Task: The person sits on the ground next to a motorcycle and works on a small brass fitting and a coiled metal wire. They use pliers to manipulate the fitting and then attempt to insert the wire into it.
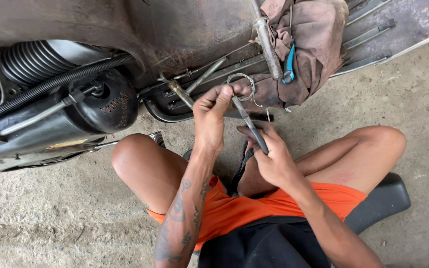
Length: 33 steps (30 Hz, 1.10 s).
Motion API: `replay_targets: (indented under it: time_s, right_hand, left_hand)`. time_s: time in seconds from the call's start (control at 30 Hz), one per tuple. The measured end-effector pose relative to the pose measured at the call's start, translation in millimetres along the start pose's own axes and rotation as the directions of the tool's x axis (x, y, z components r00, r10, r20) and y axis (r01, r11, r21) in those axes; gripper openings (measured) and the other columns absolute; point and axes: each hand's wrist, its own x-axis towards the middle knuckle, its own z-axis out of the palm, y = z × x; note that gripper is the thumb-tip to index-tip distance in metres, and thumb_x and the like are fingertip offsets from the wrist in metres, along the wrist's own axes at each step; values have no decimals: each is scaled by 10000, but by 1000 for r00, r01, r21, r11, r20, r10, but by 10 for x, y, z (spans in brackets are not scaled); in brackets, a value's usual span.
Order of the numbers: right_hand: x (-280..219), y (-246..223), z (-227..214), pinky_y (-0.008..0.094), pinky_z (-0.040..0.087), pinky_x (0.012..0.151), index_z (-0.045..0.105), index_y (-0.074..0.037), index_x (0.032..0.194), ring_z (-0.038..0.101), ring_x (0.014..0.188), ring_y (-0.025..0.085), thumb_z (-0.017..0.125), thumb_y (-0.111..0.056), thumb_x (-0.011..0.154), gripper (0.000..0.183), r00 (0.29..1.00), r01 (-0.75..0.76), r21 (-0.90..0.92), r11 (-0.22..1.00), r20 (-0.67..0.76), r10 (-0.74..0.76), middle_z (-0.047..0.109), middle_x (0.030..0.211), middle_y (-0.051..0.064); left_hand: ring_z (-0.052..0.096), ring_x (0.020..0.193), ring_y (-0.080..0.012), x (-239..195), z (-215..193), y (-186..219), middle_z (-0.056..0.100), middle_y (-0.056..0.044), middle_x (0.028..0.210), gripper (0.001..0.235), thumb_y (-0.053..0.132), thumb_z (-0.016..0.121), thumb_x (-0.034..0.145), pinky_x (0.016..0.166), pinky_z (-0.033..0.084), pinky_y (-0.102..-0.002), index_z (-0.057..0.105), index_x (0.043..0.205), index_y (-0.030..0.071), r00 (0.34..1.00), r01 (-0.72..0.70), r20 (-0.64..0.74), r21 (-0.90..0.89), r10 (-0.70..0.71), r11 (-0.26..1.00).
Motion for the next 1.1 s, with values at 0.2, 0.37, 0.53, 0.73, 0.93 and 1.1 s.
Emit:
replay_targets:
  time_s: [0.2, 0.37, 0.53, 0.73, 0.93, 1.1]
  right_hand:
    - [-16, -182, -255, 374, 467, 895, 604, -116, 1224, 518, 1116, 248, 470, 54, 775, 499, 958, -92, 295, 951, 287, 4, 535, 1209, 122]
    - [-93, 59, -243, 422, 480, 897, 603, 0, 1191, 553, 1051, 306, 443, 135, 766, 474, 963, -206, 399, 894, 247, 112, 544, 1162, 192]
    - [-51, 7, -355, 365, 515, 865, 624, -11, 1171, 570, 1036, 228, 461, 129, 762, 462, 978, -194, 414, 889, 155, 141, 566, 1098, 133]
    - [20, -189, -459, 396, 522, 869, 617, 22, 1155, 575, 1018, 231, 476, 119, 760, 430, 990, -135, 452, 882, 105, 97, 559, 1093, 152]
    - [37, -253, -512, 408, 522, 866, 607, 61, 1143, 585, 1024, 258, 479, 119, 762, 406, 996, -72, 477, 876, 72, 43, 569, 1068, 172]
    - [30, -229, -508, 413, 524, 852, 607, 81, 1131, 593, 1029, 280, 483, 113, 765, 388, 998, -41, 498, 866, 62, 12, 576, 1059, 178]
  left_hand:
    - [686, 734, -165, 103, -205, 19, 657, -119, 718, 230, 222, 475, 968, 754, 542, -252, 617, 1027, 51, 992, -121, 46, 3, 120, 993]
    - [618, 660, -104, 105, -292, -35, 613, -91, 739, 237, 84, 438, 968, 681, 541, -215, 566, 1135, -25, 985, -141, 107, 43, 136, 989]
    - [663, 628, -164, 113, -282, -32, 663, -161, 786, 196, 83, 506, 937, 647, 559, -261, 568, 1076, -41, 975, -131, 187, 47, 120, 990]
    - [694, 701, -206, 30, -216, 80, 681, -200, 864, 178, 82, 536, 925, 699, 564, -294, 586, 1054, -31, 945, -149, 299, 38, 131, 988]
    - [696, 749, -244, -10, -209, 115, 675, -221, 922, 199, 74, 501, 944, 756, 557, -330, 569, 1091, -43, 904, -128, 402, -62, 142, 990]
    - [698, 763, -286, -33, -228, 175, 670, -237, 932, 210, 86, 498, 945, 762, 554, -358, 557, 1097, -46, 881, -66, 455, -153, 130, 986]
